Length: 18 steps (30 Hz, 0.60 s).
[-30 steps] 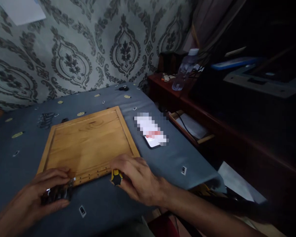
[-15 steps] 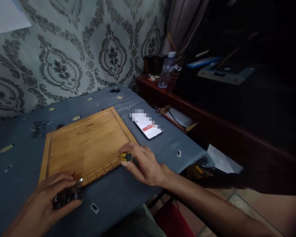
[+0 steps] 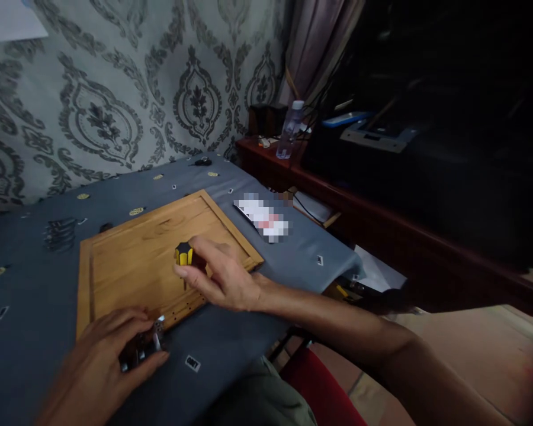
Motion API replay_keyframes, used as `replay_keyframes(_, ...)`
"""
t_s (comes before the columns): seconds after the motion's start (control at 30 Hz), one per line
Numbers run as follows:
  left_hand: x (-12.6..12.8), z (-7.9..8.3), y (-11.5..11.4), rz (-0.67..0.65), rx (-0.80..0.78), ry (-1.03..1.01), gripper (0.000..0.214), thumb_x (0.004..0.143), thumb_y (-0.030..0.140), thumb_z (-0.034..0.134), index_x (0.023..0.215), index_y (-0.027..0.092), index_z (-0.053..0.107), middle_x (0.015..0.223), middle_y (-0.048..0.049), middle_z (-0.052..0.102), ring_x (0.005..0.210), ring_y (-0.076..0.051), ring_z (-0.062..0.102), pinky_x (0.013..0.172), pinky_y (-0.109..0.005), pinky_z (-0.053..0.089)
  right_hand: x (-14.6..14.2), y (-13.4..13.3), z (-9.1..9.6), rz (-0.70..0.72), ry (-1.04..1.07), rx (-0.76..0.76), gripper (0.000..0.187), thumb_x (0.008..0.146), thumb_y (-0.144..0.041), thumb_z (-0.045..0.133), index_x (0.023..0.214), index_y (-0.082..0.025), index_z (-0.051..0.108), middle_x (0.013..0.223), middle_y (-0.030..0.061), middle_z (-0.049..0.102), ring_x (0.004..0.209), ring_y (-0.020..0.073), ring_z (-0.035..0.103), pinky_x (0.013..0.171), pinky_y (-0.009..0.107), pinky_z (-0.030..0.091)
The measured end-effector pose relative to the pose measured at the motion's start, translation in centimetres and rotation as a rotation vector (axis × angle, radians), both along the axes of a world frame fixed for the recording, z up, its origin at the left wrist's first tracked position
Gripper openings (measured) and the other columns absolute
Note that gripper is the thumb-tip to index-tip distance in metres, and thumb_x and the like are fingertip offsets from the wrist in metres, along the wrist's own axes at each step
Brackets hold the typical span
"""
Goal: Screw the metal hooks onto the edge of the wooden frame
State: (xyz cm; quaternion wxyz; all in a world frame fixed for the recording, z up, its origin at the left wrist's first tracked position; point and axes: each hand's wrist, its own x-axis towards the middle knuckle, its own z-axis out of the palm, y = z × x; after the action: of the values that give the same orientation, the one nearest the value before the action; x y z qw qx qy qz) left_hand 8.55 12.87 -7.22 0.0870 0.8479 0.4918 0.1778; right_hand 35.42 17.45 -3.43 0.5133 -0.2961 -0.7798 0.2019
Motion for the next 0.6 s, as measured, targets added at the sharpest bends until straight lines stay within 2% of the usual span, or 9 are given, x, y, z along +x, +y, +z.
replay_keyframes(0.13, 0.3, 0.3, 0.1, -0.04, -0.002, -0.031, 0.045, 0.081, 0.075, 0.066, 0.089, 0.034, 0.081, 0.098, -0.0008, 0.08, 0.089, -0.026, 0.077, 0.077, -0.036, 0.063, -0.8, -0.2, -0.6, 0.064, -0.022, -0.034, 0.025, 0.104, -0.04, 0.048, 0.087, -0.025, 0.038, 0.071, -0.005, 0.046, 0.06, 0.0121, 0.044, 0.057, 0.025, 0.039)
replay_keyframes(0.23, 0.2, 0.1, 0.0, -0.04, -0.013, -0.033, 0.044, 0.083, 0.073, 0.065, 0.09, 0.033, 0.08, 0.098, -0.0012, 0.079, 0.089, -0.025, 0.076, 0.077, -0.035, 0.062, -0.8, -0.2, -1.5, 0.053, -0.011, -0.087, 0.023, 0.104, -0.039, 0.048, 0.088, -0.026, 0.039, 0.07, -0.0053, 0.045, 0.059, 0.0128, 0.044, 0.056, 0.026, 0.039)
replay_keyframes(0.4, -0.7, -1.6, -0.1, -0.064, -0.004, -0.011, 0.043, 0.087, 0.072, 0.063, 0.098, 0.032, 0.077, 0.105, -0.0014, 0.077, 0.096, -0.026, 0.074, 0.082, -0.035, 0.061, -0.5, -0.5, -2.3, 0.007, 0.01, -0.151, 0.026, 0.105, -0.045, 0.045, 0.09, -0.024, 0.042, 0.071, -0.004, 0.049, 0.06, 0.0128, 0.048, 0.057, 0.026, 0.042)
replay_keyframes(0.5, -1.4, -2.7, 0.2, -0.102, 0.028, -0.033, 0.041, 0.086, 0.07, 0.066, 0.097, 0.031, 0.076, 0.104, -0.0018, 0.077, 0.096, -0.026, 0.075, 0.083, -0.035, 0.061, -0.2, -0.7, -2.1, -0.01, -0.003, -0.139, 0.029, 0.105, -0.048, 0.045, 0.087, -0.024, 0.043, 0.069, -0.0039, 0.051, 0.059, 0.0119, 0.05, 0.057, 0.025, 0.042)
replay_keyframes(0.6, -1.8, -3.4, 0.7, -0.128, 0.047, -0.062, 0.035, 0.085, 0.063, 0.071, 0.097, 0.031, 0.076, 0.103, -0.0016, 0.078, 0.095, -0.027, 0.075, 0.082, -0.036, 0.061, 0.5, -0.6, -1.4, -0.089, 0.0, -0.102, 0.029, 0.104, -0.048, 0.046, 0.087, -0.024, 0.043, 0.067, -0.0049, 0.048, 0.057, 0.0117, 0.047, 0.055, 0.025, 0.04)
